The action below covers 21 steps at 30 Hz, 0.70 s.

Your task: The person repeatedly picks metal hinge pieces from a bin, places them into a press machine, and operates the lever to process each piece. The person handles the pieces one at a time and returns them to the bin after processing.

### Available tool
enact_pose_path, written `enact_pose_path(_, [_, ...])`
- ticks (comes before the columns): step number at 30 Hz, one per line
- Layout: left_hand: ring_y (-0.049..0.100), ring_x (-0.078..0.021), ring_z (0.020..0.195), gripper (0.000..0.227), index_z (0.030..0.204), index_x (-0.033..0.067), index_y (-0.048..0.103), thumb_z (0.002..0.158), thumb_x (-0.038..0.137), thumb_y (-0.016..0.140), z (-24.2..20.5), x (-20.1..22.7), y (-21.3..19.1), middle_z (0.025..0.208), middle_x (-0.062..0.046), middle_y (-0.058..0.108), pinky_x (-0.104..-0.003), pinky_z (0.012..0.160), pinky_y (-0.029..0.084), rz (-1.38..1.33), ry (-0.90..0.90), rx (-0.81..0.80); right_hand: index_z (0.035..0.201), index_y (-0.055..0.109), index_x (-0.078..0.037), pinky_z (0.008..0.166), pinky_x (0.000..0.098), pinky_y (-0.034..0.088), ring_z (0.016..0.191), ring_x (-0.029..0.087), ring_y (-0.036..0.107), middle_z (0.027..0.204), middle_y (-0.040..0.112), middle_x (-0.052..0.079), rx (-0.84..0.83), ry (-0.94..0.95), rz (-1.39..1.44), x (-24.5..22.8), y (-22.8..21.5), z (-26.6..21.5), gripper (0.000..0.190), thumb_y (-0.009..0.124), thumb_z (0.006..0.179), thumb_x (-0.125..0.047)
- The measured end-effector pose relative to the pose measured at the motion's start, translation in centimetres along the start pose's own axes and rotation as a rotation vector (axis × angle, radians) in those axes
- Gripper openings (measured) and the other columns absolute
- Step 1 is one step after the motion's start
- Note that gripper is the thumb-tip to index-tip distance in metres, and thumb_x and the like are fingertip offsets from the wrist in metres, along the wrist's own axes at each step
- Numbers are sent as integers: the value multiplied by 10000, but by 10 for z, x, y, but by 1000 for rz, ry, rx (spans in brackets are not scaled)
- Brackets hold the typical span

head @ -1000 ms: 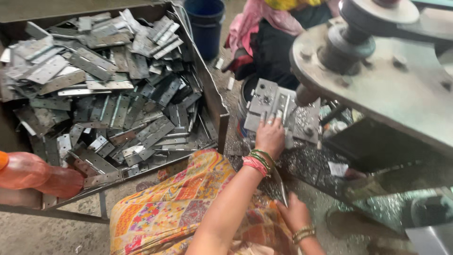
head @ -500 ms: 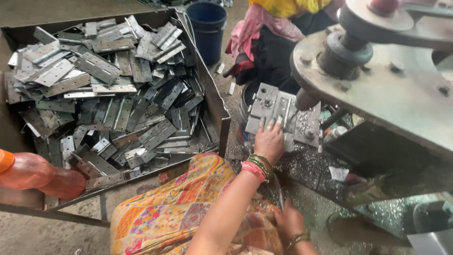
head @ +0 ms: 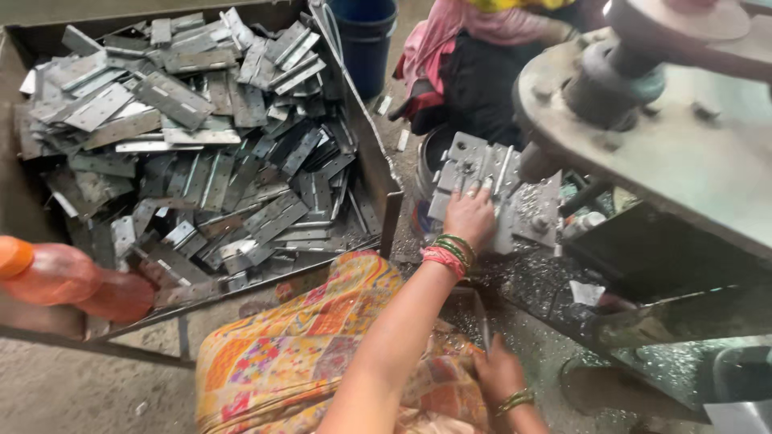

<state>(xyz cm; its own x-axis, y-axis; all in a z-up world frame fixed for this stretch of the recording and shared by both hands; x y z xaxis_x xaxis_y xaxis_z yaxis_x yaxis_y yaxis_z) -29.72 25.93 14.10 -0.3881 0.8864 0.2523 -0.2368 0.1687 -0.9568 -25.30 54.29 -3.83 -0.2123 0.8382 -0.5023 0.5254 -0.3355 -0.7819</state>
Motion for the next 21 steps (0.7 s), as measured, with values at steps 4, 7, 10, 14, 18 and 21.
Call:
enact_pose_path(4, [630,-193,1166,222,1045,142,734,861,234,650,-40,-33,-26,1303,-26,642,-450,1031,457,-51,119,348,1183,608,-104,783,544,554,925,481,699,989,739,236,21,-127,-286,-8,-58,41,600,708,825,-574])
enact_pose_path(7, [628,-200,1140,331,1154,123,701,863,268,641,-95,-83,-26,1266,-40,634,-437,1087,463,6,62,722,1270,639,-47,879,471,572,914,313,757,1105,737,177,198,-276,-186,-27,-97,54,635,755,845,-503])
enact_pose_path(10, [614,-213,1140,248,1193,152,695,997,264,592,-138,-166,-11,1306,-40,625,-428,1027,454,143,-236,654,1265,663,-13,911,427,571,900,280,740,1111,692,216,333,-443,-197,-35,-105,56,602,821,836,-405])
enact_pose_path(14, [588,-311,1198,450,1301,121,645,902,317,577,-173,-293,13,1344,-129,587,-512,1042,412,411,-591,495,1263,667,50,893,450,588,916,320,721,1249,584,325,422,-496,-91,-23,-96,65,573,849,846,-300])
enact_pose_path(18, [572,-362,1187,436,1267,76,615,885,286,632,-193,-358,29,1246,-163,592,-556,1084,386,306,-779,456,1250,660,57,836,446,602,871,332,734,1217,599,322,402,-434,-152,0,-95,77,560,868,848,-274])
enact_pose_path(21, [586,-344,1127,250,1259,114,625,1018,182,621,-196,-368,35,1131,-140,590,-499,1108,428,168,-764,413,1247,672,32,850,421,590,818,306,741,1199,617,302,407,-422,-173,3,-97,77,558,858,830,-289])
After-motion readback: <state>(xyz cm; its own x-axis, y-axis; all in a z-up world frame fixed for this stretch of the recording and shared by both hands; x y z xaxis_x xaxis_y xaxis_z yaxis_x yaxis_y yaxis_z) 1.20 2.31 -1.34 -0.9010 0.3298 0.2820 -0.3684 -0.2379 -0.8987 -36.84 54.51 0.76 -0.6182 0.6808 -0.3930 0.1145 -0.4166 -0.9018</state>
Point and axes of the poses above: each hand's wrist, its own z-axis towards the middle knuckle, its own y-axis out of the palm, x = y × z, the point moved 1 cm from there along z, towards the middle knuckle
